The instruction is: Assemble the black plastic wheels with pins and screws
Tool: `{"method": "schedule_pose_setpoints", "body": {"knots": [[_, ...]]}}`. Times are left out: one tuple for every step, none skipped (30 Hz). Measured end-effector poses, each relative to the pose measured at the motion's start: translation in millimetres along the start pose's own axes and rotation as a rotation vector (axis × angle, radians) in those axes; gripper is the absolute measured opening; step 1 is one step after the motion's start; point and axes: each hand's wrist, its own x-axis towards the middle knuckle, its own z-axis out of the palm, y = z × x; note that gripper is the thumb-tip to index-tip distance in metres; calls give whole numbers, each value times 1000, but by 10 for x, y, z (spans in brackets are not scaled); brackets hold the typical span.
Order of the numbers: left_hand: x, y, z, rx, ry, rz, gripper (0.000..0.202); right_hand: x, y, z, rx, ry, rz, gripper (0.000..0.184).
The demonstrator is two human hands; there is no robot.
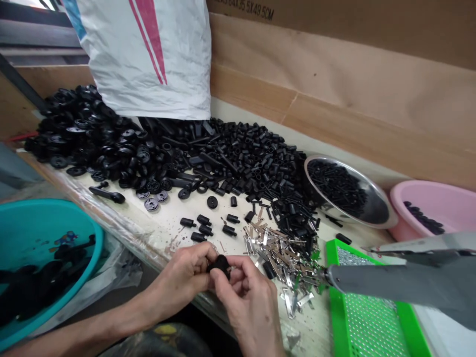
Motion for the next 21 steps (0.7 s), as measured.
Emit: {"method": "schedule_pose_setpoints", "body": {"knots": [[1,11,7,-22,5,18,12,-1,-6,3,14,2,9,31],[6,27,2,-76,-51,12,13,0,-12,1,23,0,7,32],[15,44,-13,-144,-149,-15,12,2,-18,-4,26,-4,0,31],[25,57,-33,-204,-257,-50,9,6,-24,-9,26,-11,-7,30],[34,64,-52,-242,-342,-86,7,11,-30,-11,25,-18,-8,29],[41,63,-63,-246,-378,-108,7,17,-36,-10,26,-24,-2,29],[45,52,-64,-218,-357,-110,7,22,-42,-3,25,-26,9,29],[44,36,-53,-170,-288,-90,6,28,-46,7,24,-24,23,29],[39,17,-33,-117,-192,-55,4,33,-49,18,24,-18,42,30],[33,0,-10,-73,-98,-19,3,37,-50,29,27,-11,62,31],[27,-12,11,-52,-28,7,5,39,-50,37,32,-4,79,32],[24,-15,24,-68,0,12,7,40,-48,38,37,0,90,33],[26,-9,25,-118,-19,-12,9,40,-44,34,40,2,92,33],[32,4,14,-185,-78,-51,12,39,-39,24,44,-2,82,33],[42,21,-7,-249,-162,-91,16,36,-33,9,42,-12,60,32],[54,37,-34,-299,-251,-121,17,33,-27,-7,35,-24,29,30],[65,50,-60,-323,-327,-140,16,29,-19,-23,23,-35,-4,28],[73,54,-78,-325,-378,-151,14,25,-11,-35,12,-48,-30,26],[75,51,-86,-316,-404,-157,13,21,-3,-43,7,-60,-44,25],[72,39,-79,-302,-401,-157,12,17,5,-45,4,-69,-44,25],[61,22,-60,-270,-361,-150,12,12,12,-42,6,-72,-33,25]]}}
